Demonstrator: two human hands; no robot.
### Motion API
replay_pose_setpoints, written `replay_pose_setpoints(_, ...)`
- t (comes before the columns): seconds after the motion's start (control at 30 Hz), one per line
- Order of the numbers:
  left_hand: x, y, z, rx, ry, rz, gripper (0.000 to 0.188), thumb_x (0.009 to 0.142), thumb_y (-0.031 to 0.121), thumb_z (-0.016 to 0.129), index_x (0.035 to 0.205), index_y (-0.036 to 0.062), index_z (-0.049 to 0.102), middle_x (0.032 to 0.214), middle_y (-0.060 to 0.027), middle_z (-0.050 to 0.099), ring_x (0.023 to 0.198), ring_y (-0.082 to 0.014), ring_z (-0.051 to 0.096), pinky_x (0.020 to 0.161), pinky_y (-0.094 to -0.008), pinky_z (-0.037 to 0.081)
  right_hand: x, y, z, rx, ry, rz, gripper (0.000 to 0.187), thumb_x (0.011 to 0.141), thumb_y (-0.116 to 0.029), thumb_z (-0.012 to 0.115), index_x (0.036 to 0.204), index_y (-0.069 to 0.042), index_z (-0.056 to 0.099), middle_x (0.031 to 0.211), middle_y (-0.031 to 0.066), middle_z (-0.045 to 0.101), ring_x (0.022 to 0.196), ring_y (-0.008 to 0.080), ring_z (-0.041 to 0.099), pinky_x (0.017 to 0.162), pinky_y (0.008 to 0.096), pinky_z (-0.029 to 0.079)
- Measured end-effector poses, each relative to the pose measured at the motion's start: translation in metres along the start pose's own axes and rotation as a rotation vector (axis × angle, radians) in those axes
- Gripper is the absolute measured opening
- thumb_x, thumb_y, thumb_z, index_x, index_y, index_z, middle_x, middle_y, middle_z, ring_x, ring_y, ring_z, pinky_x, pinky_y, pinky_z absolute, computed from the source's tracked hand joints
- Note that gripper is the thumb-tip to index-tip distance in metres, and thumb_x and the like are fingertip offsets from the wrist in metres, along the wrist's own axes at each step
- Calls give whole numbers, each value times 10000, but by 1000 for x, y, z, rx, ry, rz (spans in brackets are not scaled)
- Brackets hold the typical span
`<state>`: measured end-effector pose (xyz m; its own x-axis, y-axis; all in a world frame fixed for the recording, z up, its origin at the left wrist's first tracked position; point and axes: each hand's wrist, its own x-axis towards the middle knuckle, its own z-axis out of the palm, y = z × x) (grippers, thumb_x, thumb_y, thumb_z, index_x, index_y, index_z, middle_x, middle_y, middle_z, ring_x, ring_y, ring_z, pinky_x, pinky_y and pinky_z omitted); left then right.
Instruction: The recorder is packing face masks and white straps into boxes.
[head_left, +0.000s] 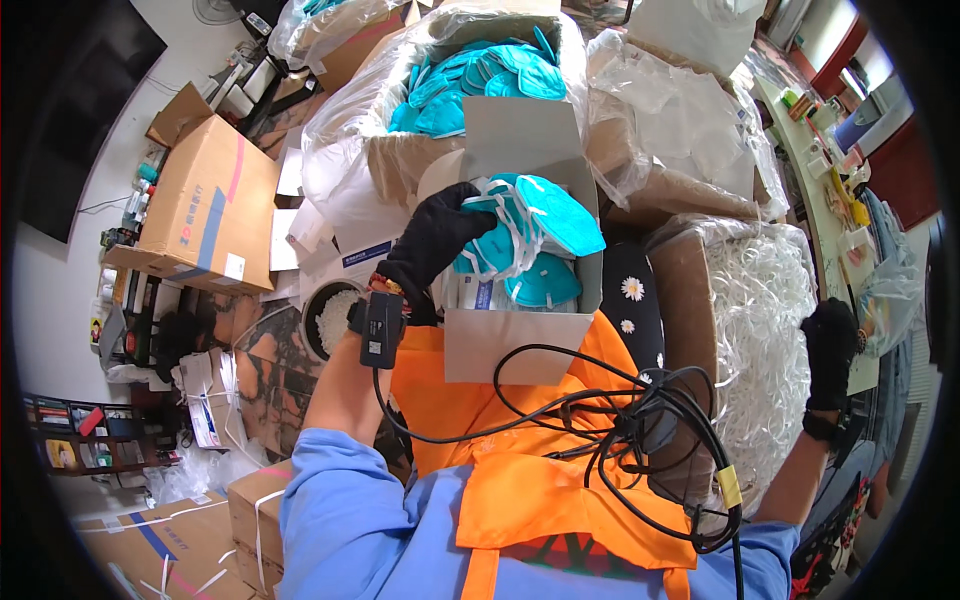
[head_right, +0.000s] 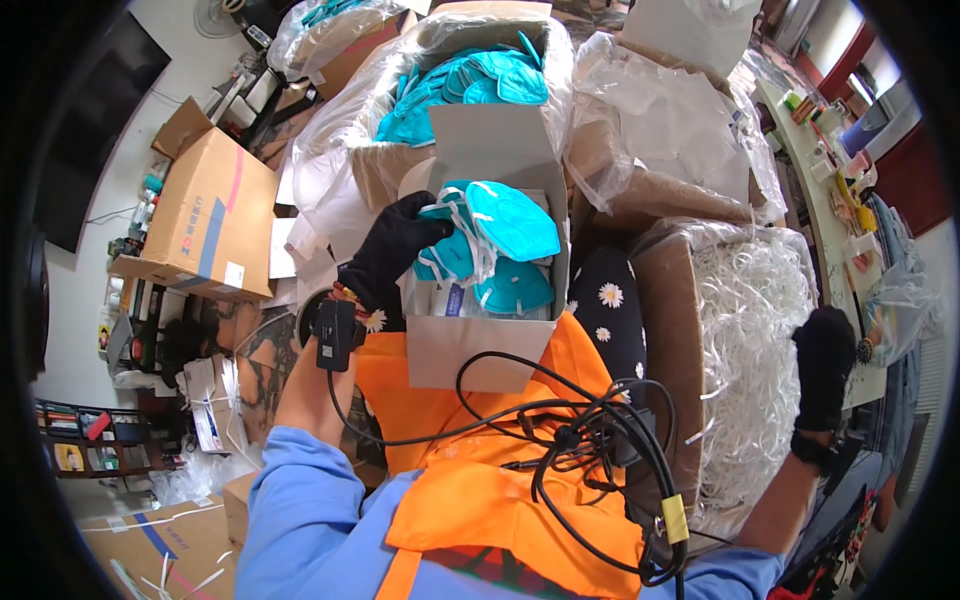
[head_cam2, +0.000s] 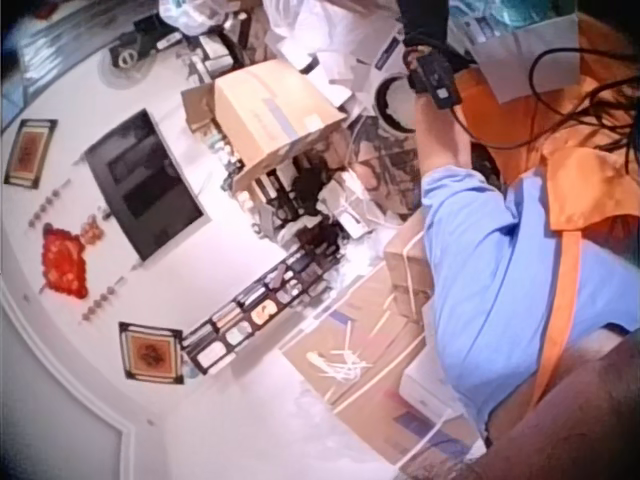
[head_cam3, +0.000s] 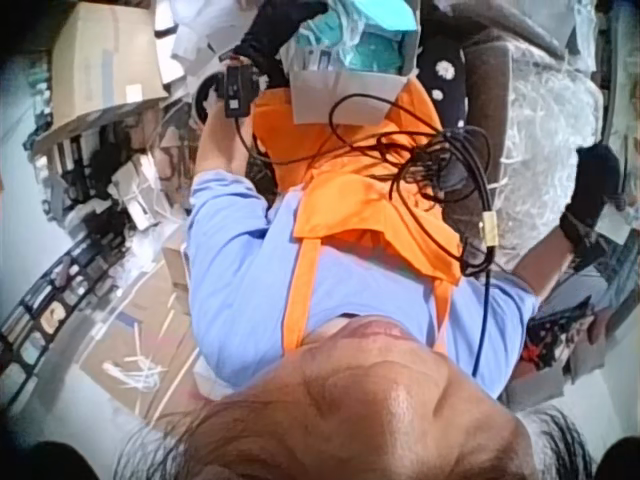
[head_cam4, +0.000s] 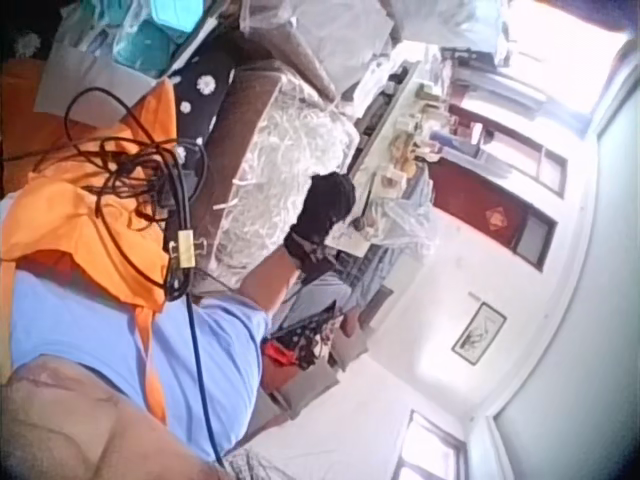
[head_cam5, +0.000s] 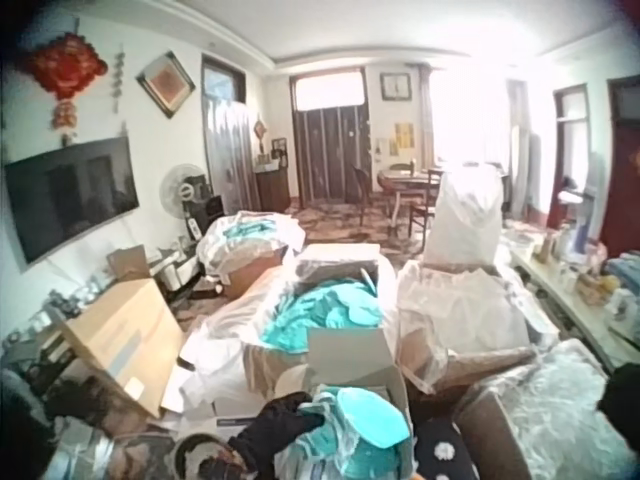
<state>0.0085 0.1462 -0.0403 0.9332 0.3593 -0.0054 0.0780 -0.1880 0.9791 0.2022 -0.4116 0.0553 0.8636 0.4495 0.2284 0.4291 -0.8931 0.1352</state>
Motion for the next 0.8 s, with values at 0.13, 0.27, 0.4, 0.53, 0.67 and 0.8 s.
replay_pose_setpoints(0.13,2,-7,2,-137,-44,-32,218,825,152,693,998,32,638,878,-29,665,797,-98,610,737,-256,492,17,-48,30,161,188,-152,575,619,-146,849,1135,-45,615,1103,139,639,1082,321,580,944,398,461)
replay_pose_setpoints(0.27,-3,-2,8,-297,-84,-92,265,838,114,685,1077,19,618,982,-28,666,852,-93,619,772,-235,499,43,-167,7,659,68,-352,852,568,-82,845,1344,-61,493,1357,165,504,1282,325,452,1096,392,351)
replay_pose_setpoints(0.4,-5,-3,12,-413,-83,-108,289,838,124,691,1099,19,623,985,-39,674,859,-95,623,776,-238,502,53,-284,-4,1140,5,-462,742,618,-34,809,1306,-94,538,1301,144,537,1243,313,490,1061,384,386)
replay_pose_setpoints(0.53,-12,27,14,-125,-167,-162,327,819,111,727,1116,15,628,965,-36,682,850,-89,622,768,-241,504,83,-311,34,1178,60,-524,429,732,-24,736,1146,-83,639,1117,123,632,1062,281,608,915,352,479)
replay_pose_setpoints(0.67,-19,3,8,-38,-172,-107,391,831,141,729,1180,5,615,993,-55,688,829,-100,621,768,-258,511,107,-314,36,1536,138,-55,123,868,-111,642,976,-53,656,861,111,668,796,272,648,697,324,485)
replay_pose_setpoints(0.8,-27,-1,4,-287,-127,-108,370,844,85,708,1193,14,605,1039,-48,677,876,-114,629,796,-269,517,130,-297,40,1044,312,-47,171,886,-174,621,999,-48,639,866,157,666,765,313,656,675,371,496)
